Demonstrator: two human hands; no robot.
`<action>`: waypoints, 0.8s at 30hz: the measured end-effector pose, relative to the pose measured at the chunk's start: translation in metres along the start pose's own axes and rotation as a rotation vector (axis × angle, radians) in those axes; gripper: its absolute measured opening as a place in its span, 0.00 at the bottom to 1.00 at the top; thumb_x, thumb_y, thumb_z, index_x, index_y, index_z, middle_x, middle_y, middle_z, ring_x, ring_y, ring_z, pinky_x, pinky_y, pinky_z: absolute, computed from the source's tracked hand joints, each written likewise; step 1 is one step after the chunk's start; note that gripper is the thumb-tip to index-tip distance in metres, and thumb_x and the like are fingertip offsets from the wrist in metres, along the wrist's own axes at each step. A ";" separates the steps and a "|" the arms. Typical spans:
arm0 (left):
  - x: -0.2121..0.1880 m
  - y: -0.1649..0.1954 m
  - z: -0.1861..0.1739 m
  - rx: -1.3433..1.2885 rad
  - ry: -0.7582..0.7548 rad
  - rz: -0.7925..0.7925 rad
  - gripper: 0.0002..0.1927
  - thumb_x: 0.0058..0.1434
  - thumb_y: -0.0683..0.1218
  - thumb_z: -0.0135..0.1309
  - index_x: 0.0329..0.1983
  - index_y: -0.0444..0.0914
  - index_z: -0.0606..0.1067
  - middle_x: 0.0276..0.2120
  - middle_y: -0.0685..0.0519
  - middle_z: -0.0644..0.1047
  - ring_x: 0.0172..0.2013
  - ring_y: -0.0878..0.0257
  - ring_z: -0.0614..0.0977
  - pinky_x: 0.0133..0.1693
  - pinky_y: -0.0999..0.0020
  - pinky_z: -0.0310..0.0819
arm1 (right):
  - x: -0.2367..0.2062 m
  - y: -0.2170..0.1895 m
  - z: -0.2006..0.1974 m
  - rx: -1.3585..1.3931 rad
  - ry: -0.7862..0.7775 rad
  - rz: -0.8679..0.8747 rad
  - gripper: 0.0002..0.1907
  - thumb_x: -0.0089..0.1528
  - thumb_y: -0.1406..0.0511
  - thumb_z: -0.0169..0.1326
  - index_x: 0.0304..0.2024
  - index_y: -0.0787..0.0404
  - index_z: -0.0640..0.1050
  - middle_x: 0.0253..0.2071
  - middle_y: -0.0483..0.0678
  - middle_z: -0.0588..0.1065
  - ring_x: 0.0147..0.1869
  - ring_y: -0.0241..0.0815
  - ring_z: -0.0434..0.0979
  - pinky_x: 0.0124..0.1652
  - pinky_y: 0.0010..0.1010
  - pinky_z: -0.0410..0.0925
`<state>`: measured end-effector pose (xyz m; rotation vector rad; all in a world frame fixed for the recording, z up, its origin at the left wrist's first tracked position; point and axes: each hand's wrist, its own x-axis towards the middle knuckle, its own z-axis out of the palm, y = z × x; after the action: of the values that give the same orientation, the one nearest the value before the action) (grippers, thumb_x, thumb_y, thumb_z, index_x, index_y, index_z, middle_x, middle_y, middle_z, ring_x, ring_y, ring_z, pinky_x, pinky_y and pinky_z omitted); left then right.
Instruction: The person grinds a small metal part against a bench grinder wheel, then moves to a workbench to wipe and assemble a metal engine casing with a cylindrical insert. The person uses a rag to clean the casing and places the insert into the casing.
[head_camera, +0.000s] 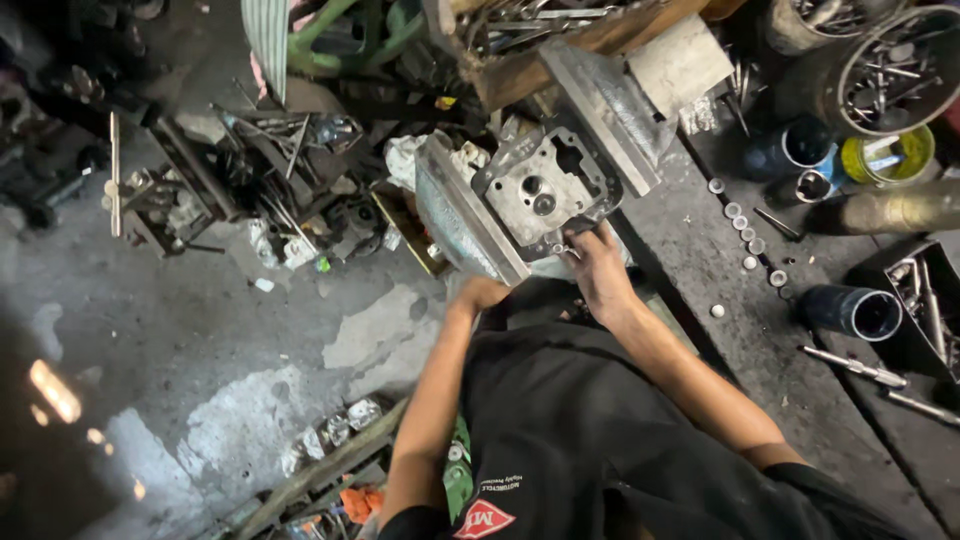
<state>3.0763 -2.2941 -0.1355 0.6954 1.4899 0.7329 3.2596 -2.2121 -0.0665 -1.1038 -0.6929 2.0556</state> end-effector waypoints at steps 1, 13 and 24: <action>-0.004 0.007 0.006 -0.023 -0.076 0.010 0.20 0.71 0.55 0.40 0.45 0.38 0.79 0.46 0.45 0.83 0.46 0.50 0.83 0.51 0.51 0.78 | -0.001 -0.001 0.003 -0.018 0.006 -0.010 0.24 0.66 0.67 0.56 0.64 0.57 0.67 0.58 0.44 0.71 0.61 0.40 0.69 0.60 0.39 0.63; -0.048 0.087 -0.032 -1.257 -0.016 0.039 0.27 0.70 0.58 0.40 0.66 0.40 0.71 0.62 0.47 0.76 0.59 0.45 0.78 0.62 0.44 0.72 | -0.013 -0.041 0.068 0.086 -0.043 -0.047 0.28 0.66 0.67 0.57 0.65 0.57 0.62 0.61 0.48 0.69 0.63 0.44 0.71 0.57 0.47 0.68; -0.040 0.119 -0.133 -1.010 0.453 0.731 0.19 0.71 0.58 0.51 0.53 0.40 0.68 0.45 0.53 0.72 0.46 0.60 0.71 0.48 0.63 0.64 | 0.001 -0.014 0.035 0.105 -0.015 -0.038 0.25 0.66 0.67 0.57 0.62 0.61 0.64 0.58 0.49 0.71 0.60 0.43 0.76 0.54 0.44 0.74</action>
<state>2.9443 -2.2579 -0.0141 0.2546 0.9910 2.1122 3.2335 -2.2071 -0.0397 -1.0089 -0.6014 2.0454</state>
